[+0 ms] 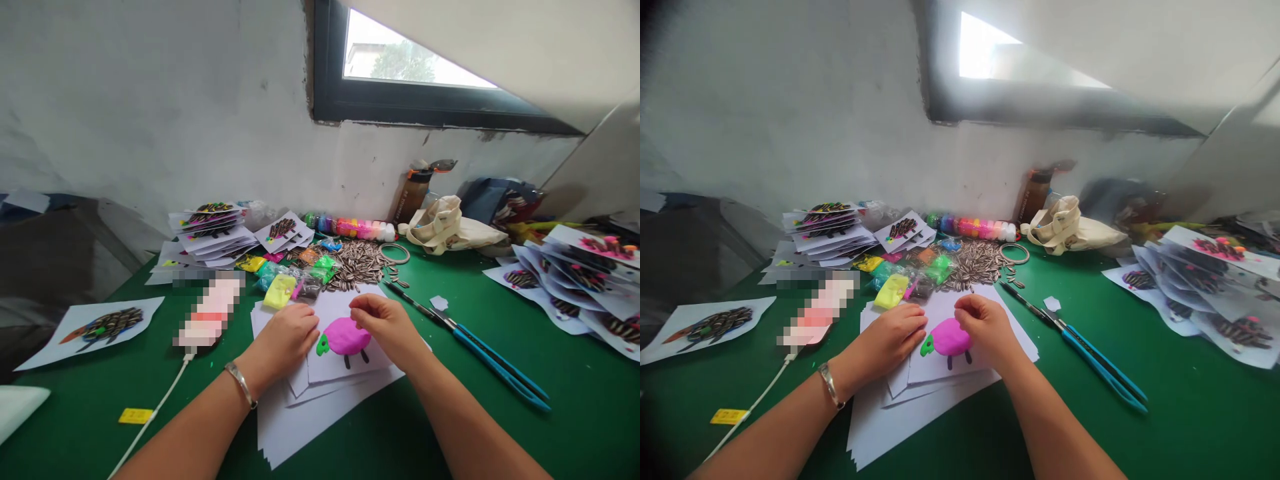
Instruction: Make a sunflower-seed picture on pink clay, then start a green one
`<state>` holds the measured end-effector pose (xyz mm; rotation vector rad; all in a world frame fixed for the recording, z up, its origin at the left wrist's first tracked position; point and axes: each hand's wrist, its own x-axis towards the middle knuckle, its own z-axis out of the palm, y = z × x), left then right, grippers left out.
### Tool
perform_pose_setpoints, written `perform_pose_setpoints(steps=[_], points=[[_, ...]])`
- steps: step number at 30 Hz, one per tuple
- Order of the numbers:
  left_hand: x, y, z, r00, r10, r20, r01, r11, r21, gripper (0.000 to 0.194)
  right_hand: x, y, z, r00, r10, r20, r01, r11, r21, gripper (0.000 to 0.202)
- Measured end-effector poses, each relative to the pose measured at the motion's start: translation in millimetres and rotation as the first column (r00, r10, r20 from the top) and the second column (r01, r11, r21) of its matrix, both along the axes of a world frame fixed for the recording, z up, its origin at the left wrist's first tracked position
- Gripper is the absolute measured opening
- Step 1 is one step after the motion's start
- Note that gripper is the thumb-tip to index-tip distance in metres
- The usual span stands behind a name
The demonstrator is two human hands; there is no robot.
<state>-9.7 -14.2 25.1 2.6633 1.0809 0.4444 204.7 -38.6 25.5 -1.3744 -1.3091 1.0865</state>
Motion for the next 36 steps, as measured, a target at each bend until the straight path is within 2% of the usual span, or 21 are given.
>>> perform_pose_setpoints(steps=[5, 10, 14, 16, 20, 22, 27, 32, 36], points=[[0, 0, 2.0, 1.0, -0.004, -0.01, 0.004, 1.0, -0.008, 0.02, -5, -2, -3.9, 1.0, 0.029, -0.009, -0.029, 0.999, 0.016, 0.019], [0, 1, -0.6, 1.0, -0.019, -0.002, 0.019, 1.0, 0.002, 0.021, -7, -3, -6.4, 0.981, 0.041, 0.188, -0.058, 0.995, 0.084, 0.021], [-1, 2, -3.8, 1.0, -0.022, 0.001, 0.022, 1.0, 0.013, 0.021, -14, -5, -13.7, 0.951, 0.043, 0.305, -0.097, 0.982, 0.163, 0.013], [-2, 2, -4.6, 1.0, -0.023, 0.002, 0.023, 1.0, 0.013, 0.022, -19, -6, -16.6, 0.936, 0.06, 0.348, -0.129, 0.976, 0.177, 0.018], [-4, 3, -7.0, 0.999, -0.039, -0.007, 0.039, 0.999, 0.014, 0.024, -29, -7, -17.2, 0.851, 0.128, 0.509, -0.264, 0.942, 0.205, 0.023], [-5, 5, -8.8, 0.999, -0.044, -0.007, 0.044, 0.999, 0.012, 0.024, -34, -6, -17.3, 0.8, 0.111, 0.589, -0.314, 0.915, 0.253, 0.02], [-5, 7, -9.9, 0.999, -0.045, -0.008, 0.045, 0.999, 0.003, 0.026, -44, -3, -24.4, 0.716, 0.004, 0.699, -0.313, 0.896, 0.315, 0.011], [-5, 6, -6.7, 0.998, -0.043, -0.039, 0.043, 0.999, 0.012, 0.025, -47, -1, -34.9, 0.643, -0.011, 0.766, -0.353, 0.883, 0.309, 0.011], [-5, 6, -7.1, 0.999, -0.04, -0.037, 0.04, 0.999, 0.012, 0.023, -46, -4, -36.9, 0.608, -0.033, 0.794, -0.395, 0.854, 0.338, 0.012]])
